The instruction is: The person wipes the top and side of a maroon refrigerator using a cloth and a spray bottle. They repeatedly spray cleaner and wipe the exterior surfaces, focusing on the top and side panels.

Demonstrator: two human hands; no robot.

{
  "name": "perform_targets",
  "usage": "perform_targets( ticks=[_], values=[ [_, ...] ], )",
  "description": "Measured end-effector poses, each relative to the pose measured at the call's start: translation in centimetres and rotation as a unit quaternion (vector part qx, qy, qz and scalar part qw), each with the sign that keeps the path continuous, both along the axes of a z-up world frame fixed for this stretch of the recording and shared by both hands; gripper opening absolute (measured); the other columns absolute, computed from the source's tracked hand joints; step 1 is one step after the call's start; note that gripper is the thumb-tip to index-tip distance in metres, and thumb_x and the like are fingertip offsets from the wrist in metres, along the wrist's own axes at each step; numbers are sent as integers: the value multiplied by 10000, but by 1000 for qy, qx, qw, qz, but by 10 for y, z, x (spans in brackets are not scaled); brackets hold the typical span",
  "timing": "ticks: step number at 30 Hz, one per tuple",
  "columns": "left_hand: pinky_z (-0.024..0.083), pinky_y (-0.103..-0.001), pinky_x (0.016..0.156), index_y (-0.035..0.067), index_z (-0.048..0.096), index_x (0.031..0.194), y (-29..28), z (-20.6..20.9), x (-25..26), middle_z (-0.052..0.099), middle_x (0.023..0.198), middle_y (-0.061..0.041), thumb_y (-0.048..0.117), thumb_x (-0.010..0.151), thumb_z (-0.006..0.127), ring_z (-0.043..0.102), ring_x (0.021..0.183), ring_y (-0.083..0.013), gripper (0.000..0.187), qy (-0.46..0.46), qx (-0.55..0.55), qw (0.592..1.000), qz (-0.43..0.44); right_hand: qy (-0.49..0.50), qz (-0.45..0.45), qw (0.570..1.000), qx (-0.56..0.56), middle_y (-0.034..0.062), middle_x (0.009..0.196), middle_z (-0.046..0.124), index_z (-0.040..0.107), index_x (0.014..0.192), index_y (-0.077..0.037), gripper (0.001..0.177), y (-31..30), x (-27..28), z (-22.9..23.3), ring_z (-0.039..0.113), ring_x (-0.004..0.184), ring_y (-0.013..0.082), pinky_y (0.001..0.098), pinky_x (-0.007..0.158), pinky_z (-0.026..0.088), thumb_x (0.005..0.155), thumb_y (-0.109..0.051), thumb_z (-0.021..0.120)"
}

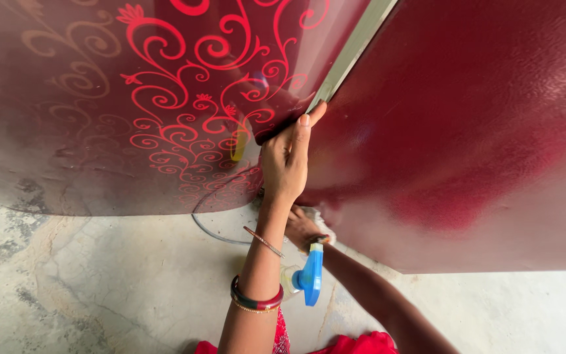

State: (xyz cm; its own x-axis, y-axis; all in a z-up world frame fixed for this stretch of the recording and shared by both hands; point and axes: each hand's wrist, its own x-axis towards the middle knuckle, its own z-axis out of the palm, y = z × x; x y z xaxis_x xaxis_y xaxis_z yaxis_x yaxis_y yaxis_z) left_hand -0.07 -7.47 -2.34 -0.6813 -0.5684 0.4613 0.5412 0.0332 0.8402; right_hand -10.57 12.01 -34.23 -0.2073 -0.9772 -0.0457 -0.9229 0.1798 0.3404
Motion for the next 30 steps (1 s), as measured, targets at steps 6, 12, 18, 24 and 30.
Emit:
perform_targets(
  ticks=[6,12,18,24,30],
  values=[
    [518,-248,753,48,723,1288,5,-7,-7,799,1201,-79,305,1096,434,635,783,-109,431,-40,-1,999,28,-45,-35,997,60,25,1521,478,703,1230,-111,404,10,-1,-4,364,1444,286,398,1199,299,852,-206,597],
    [610,-305,869,-18,713,1246,12,-17,-24,768,1196,-112,325,1127,427,745,994,-156,463,52,12,997,54,38,24,996,-82,20,1487,533,678,1363,-137,441,119,14,61,516,1338,216,387,1133,392,951,-256,579],
    [625,-339,879,-47,714,1228,16,-21,-34,771,1147,-142,335,1114,417,763,1024,-217,497,54,40,994,81,16,-63,996,-63,80,1394,614,737,1219,-211,346,230,23,179,574,1195,232,408,907,463,884,-205,654],
    [581,-365,1000,-62,679,1269,17,-16,-27,736,1234,-176,270,1114,431,732,1127,-258,442,25,37,996,77,236,-83,905,-343,78,1248,627,730,1054,-177,304,289,38,343,583,1119,285,466,920,454,760,-231,789],
    [498,-396,1081,-42,571,1404,39,7,-8,616,1404,-219,175,1041,590,620,1300,-291,424,-38,-68,990,116,319,-66,766,-554,107,1428,535,667,1277,-199,338,288,39,401,519,1310,344,512,1094,417,967,-172,800]
  ],
)
